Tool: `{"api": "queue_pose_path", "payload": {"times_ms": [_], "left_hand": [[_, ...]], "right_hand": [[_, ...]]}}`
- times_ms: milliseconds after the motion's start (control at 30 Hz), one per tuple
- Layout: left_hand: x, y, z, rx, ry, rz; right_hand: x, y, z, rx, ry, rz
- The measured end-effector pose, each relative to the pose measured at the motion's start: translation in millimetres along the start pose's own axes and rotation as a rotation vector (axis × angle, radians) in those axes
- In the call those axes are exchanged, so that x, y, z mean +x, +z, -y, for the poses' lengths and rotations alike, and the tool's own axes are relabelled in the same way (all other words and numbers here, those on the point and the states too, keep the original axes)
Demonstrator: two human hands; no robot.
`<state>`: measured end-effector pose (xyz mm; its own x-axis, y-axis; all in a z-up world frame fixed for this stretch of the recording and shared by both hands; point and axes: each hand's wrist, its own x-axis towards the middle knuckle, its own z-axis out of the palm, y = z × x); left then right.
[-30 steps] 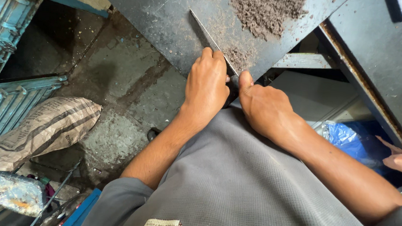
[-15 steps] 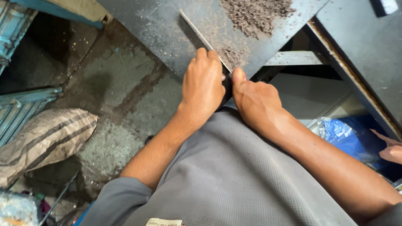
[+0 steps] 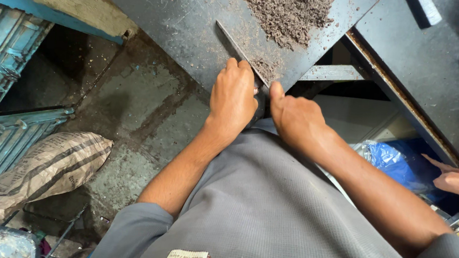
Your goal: The person files a small metal block on a metal workbench using a metal file. They repeatedly rub the file back and forth across the block's surface, generating metal shavings that accumulate on the table.
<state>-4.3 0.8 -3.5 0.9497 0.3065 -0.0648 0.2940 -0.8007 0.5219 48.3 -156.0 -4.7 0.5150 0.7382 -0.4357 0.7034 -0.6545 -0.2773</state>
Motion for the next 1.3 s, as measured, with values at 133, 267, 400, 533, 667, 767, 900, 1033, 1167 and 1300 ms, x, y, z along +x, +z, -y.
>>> {"api": "queue_pose_path", "payload": {"times_ms": [133,267,400,533,667,767,900,1033,1167,1300], "left_hand": [[-1.5,1.0,1.8,-0.017,0.004,-0.015],[-1.6,1.3,2.7,-0.017,0.017,-0.02],[0.5,0.4,0.9,-0.031,0.01,-0.008],[0.3,0.5,4.1,-0.024,0.016,0.007],[-1.1,-1.6,5.4,-0.036,0.032,-0.018],[-1.3,2.8,11.2,-0.039,0.059,-0.031],[-2.5,10.2,16.8,-0.035,0.078,-0.037],[1.8,6.4,19.6,-0.053,0.104,-0.036],[1.2,3.8,19.3,-0.076,0.091,-0.023],[0.1,5.8,21.1,-0.081,0.103,-0.048]], "right_hand": [[-12.6,-4.3,4.1,0.046,0.085,0.116],[-0.5,0.7,-4.1,0.044,0.039,0.122],[1.3,6.2,-0.1,-0.006,0.029,0.048],[-0.3,5.5,3.4,-0.012,0.049,0.034],[-13.9,-1.8,2.4,0.033,0.04,0.02],[-20.1,4.2,2.4,0.047,0.055,0.03],[-13.4,18.5,5.1,-0.027,0.073,-0.012],[-5.9,16.1,8.7,-0.035,0.048,-0.057],[-24.5,4.0,2.3,0.025,0.058,0.005],[-24.4,4.6,0.6,0.057,0.071,0.089]]}}
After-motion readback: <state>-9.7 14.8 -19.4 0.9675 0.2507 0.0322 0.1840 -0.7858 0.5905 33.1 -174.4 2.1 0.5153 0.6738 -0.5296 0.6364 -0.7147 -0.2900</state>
